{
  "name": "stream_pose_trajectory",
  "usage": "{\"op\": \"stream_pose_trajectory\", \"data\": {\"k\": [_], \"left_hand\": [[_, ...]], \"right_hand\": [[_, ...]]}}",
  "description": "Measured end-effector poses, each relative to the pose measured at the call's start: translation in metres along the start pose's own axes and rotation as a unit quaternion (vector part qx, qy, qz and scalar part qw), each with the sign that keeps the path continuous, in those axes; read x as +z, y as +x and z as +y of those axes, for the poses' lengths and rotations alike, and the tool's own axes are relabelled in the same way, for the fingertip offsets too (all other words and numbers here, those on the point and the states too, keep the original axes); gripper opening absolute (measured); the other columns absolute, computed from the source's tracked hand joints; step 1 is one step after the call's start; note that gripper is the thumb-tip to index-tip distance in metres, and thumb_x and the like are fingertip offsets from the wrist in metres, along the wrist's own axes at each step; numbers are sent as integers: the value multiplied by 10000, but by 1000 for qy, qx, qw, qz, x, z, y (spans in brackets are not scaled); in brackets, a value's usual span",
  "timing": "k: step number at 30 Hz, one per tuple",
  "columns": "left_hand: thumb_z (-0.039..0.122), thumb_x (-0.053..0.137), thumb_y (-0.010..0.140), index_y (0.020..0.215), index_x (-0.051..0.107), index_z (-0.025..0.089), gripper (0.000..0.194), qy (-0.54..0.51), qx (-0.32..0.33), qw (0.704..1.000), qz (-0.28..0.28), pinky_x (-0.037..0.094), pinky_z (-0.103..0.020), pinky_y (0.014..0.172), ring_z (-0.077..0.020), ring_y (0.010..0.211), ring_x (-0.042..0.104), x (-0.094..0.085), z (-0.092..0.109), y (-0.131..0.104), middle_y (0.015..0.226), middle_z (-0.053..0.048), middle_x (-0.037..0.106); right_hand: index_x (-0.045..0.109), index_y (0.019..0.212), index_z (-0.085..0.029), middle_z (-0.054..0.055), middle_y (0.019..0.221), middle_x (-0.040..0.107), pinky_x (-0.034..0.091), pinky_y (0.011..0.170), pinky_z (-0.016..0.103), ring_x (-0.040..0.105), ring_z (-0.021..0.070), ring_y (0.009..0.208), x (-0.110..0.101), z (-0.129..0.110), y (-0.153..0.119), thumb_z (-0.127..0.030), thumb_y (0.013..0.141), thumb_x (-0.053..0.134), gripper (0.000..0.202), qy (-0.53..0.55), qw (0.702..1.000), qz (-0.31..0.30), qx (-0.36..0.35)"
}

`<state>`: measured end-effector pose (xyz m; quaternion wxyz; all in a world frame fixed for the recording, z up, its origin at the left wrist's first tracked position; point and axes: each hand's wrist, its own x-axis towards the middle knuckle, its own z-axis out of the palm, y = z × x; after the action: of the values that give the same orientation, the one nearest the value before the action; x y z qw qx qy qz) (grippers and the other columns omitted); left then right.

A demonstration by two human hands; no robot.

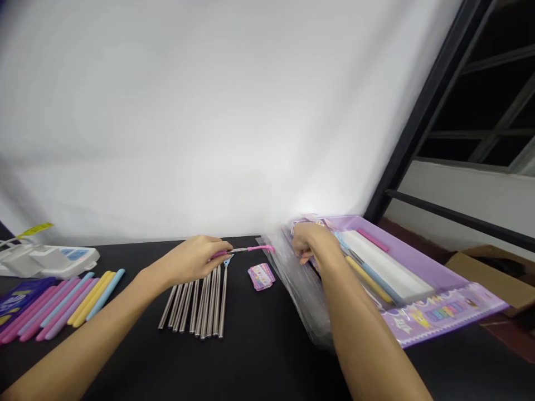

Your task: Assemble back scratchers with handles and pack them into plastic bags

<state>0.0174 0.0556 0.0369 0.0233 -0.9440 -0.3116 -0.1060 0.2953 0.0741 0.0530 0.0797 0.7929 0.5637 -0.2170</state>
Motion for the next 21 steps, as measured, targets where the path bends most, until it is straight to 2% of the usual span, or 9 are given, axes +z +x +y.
{"op": "stream_pose_trajectory", "data": {"k": [4,8,11,13,15,18,20,21], "left_hand": [[301,392,986,1039,634,186,274,-17,1,1000,-8,392,-286,644,-192,765,625,3,0,0,882,-51,677],[310,389,979,996,635,185,276,-59,-5,998,-3,379,-283,642,-181,747,599,1,3,0,853,-47,662],[353,383,974,925,621,190,293,-146,-33,989,-10,347,-269,580,-144,620,527,-4,6,0,714,-9,604],[393,375,971,899,596,186,311,-239,-56,969,-25,345,-256,552,-128,577,492,-8,7,-1,664,10,560],[431,382,963,908,567,183,314,-333,-75,939,-37,370,-244,553,-123,592,499,-12,7,-1,674,16,538],[484,406,944,905,537,184,330,-409,-93,907,-47,381,-238,548,-114,583,474,-19,2,-4,662,30,484],[511,432,928,861,535,181,352,-416,-93,903,-49,353,-231,524,-102,559,425,-24,-4,-7,645,36,454],[521,447,919,840,540,178,364,-411,-92,906,-50,333,-228,511,-97,551,399,-26,-8,-9,638,38,439]], "right_hand": [[541,437,-163,70,501,636,460,528,312,625,209,528,0,2,-1,7,555,603,216,-24,999,17,-15],[516,393,-175,60,451,585,454,557,330,614,224,553,-10,-1,-15,-36,545,612,227,-44,997,58,-38],[527,438,-185,63,510,593,447,588,330,617,230,615,-21,-6,-29,-143,600,631,197,-44,990,109,-83],[513,492,-194,47,566,585,451,605,307,602,203,650,-27,-10,-38,-230,676,612,212,23,979,139,-150],[522,563,-196,40,649,590,472,626,285,589,181,691,-28,-16,-44,-281,734,589,202,167,952,122,-227],[542,640,-197,44,763,602,511,679,293,592,174,749,-23,-25,-46,-285,752,605,156,385,873,20,-299],[519,627,-198,33,757,590,516,717,301,588,166,763,-19,-31,-44,-274,751,631,184,453,825,-11,-336],[518,624,-196,28,753,589,513,742,304,586,163,776,-18,-33,-44,-279,754,646,200,463,811,-12,-358]]}}
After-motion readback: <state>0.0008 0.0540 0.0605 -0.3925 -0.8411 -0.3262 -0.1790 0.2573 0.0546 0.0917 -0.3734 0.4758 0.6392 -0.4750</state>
